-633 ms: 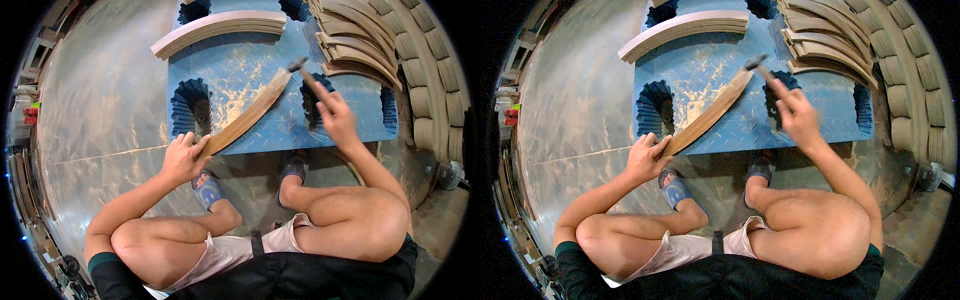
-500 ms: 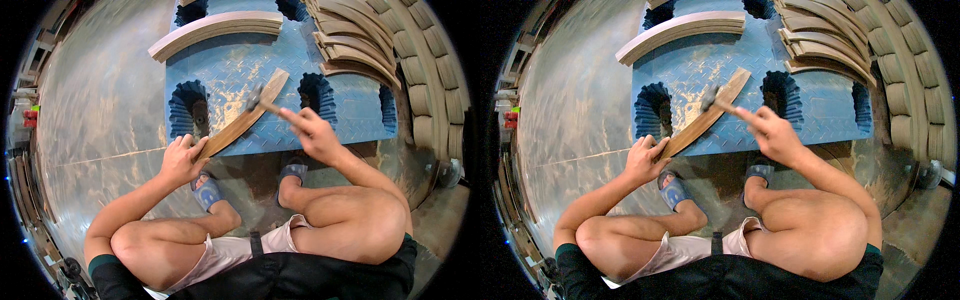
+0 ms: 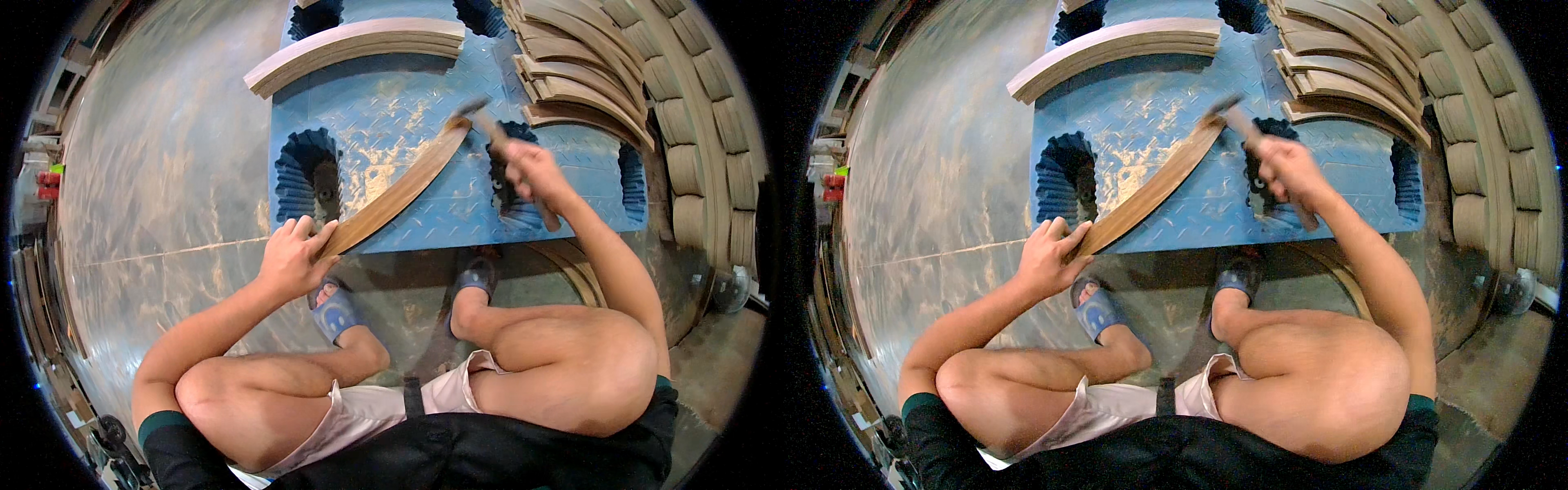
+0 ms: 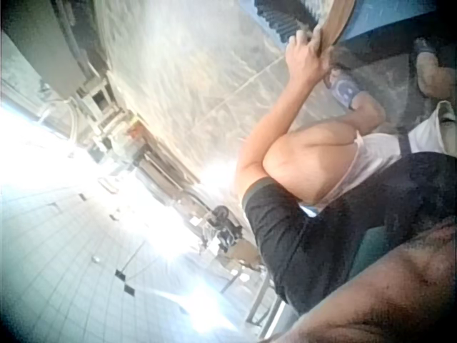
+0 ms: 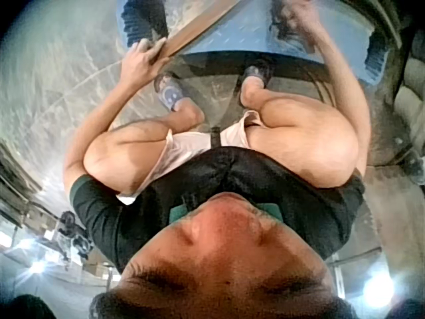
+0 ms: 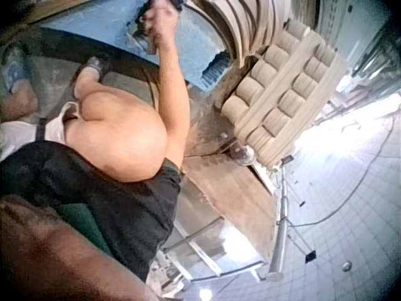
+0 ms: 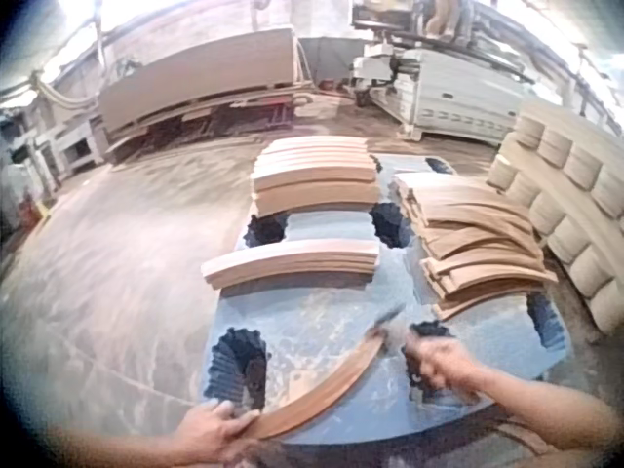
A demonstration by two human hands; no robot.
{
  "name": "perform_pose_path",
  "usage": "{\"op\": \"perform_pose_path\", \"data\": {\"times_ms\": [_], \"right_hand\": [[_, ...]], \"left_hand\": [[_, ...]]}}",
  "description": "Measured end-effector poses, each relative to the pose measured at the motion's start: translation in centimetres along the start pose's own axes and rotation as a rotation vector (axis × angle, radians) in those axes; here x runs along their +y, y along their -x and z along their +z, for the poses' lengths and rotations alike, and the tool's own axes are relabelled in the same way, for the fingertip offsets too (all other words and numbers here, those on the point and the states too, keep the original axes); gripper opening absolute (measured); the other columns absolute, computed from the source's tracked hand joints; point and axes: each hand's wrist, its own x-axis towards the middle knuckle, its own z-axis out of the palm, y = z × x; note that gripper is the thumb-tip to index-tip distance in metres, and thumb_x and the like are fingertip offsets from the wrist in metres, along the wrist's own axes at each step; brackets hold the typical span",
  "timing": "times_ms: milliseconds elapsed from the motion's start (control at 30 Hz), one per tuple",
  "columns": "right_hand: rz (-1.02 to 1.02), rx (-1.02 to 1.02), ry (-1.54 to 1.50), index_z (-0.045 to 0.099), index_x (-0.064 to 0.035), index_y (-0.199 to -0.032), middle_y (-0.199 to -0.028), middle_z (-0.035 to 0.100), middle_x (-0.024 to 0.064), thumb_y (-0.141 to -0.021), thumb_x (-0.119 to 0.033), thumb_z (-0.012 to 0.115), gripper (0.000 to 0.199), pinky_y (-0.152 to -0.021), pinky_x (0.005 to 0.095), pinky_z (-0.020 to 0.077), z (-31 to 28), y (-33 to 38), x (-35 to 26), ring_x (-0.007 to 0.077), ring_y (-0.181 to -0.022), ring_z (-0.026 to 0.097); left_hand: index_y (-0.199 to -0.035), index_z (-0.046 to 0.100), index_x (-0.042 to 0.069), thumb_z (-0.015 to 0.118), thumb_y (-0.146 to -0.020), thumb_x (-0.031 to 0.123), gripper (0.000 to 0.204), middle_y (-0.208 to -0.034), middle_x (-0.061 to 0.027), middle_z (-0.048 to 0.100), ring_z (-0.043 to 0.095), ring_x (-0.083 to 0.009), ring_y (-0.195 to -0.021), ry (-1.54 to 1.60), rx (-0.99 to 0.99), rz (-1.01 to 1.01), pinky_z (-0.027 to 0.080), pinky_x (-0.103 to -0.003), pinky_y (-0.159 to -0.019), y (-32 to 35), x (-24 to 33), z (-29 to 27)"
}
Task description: The person uses a hammer to drive small nails into curved pieces of wood placed on a blue plastic pallet.
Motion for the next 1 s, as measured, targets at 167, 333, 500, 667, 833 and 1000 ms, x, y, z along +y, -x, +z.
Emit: {"op": "perform_pose_path", "data": {"times_ms": [167,333,500,667,833,1000], "right_hand": [[0.135,-0.497,0.165,0.077,-0.0082,-0.136,-0.075,0.059,-0.0037,-0.117,-0.047,0.066,0.045,-0.047,0.0255,0.0423,3.7,5.9,-2.1,0.0064,-0.055,0.052],[0.018,-0.221,-0.048,0.068,-0.0046,-0.145,-0.075,0.056,-0.0033,-0.113,-0.028,0.070,0.040,-0.046,0.0252,0.0393,0.8,9.1,-0.9,0.0071,-0.052,0.049],[-0.293,0.088,-0.171,0.052,-0.0061,-0.168,-0.079,0.051,-0.0040,-0.114,-0.021,0.069,0.059,-0.046,0.0239,0.0374,2.4,8.8,-3.2,0.0053,-0.054,0.048],[-0.767,0.181,0.671,0.045,-0.0239,-0.177,-0.131,0.078,0.0163,-0.116,-0.019,0.064,0.064,-0.083,0.0449,0.0631,4.4,8.7,2.4,0.0383,-0.096,0.079],[-0.659,-0.153,1.055,0.052,-0.0395,-0.171,-0.090,0.063,0.0126,-0.106,-0.016,0.067,0.071,-0.065,0.0539,0.0583,9.3,10.9,2.1,0.0388,-0.073,0.069],[-0.632,0.174,0.927,0.051,-0.0357,-0.173,-0.093,0.069,0.0136,-0.106,-0.010,0.066,0.074,-0.070,0.0509,0.0605,6.9,8.7,3.8,0.0400,-0.078,0.071]], "left_hand": [[-0.153,0.071,0.012,0.091,-0.088,0.033,0.071,-0.107,-0.0102,0.059,0.059,-0.0320,-0.098,0.003,-0.028,-0.044,0.052,-0.045,-0.084,0.8,-0.2,-0.4],[-0.152,0.072,0.012,0.090,-0.088,0.033,0.069,-0.107,-0.0101,0.059,0.059,-0.0318,-0.099,0.022,0.000,-0.011,0.052,-0.045,-0.084,0.4,0.0,-0.4],[-0.151,0.072,0.012,0.090,-0.089,0.033,0.068,-0.107,-0.0098,0.058,0.060,-0.0316,-0.100,0.010,-0.012,-0.049,0.053,-0.045,-0.084,0.9,0.0,-0.5],[-0.152,0.073,0.013,0.090,-0.089,0.034,0.068,-0.105,-0.0119,0.058,0.059,-0.0343,-0.096,0.037,-0.004,-0.014,0.052,-0.046,-0.082,0.1,0.0,-0.2],[-0.151,0.073,0.012,0.090,-0.089,0.034,0.068,-0.105,-0.0115,0.059,0.060,-0.0338,-0.096,0.052,-0.010,-0.026,0.052,-0.047,-0.081,0.5,0.1,-0.1],[-0.151,0.072,0.011,0.090,-0.089,0.034,0.069,-0.105,-0.0114,0.059,0.060,-0.0328,-0.097,0.065,-0.021,-0.005,0.052,-0.046,-0.082,0.3,-0.2,0.0]]}}
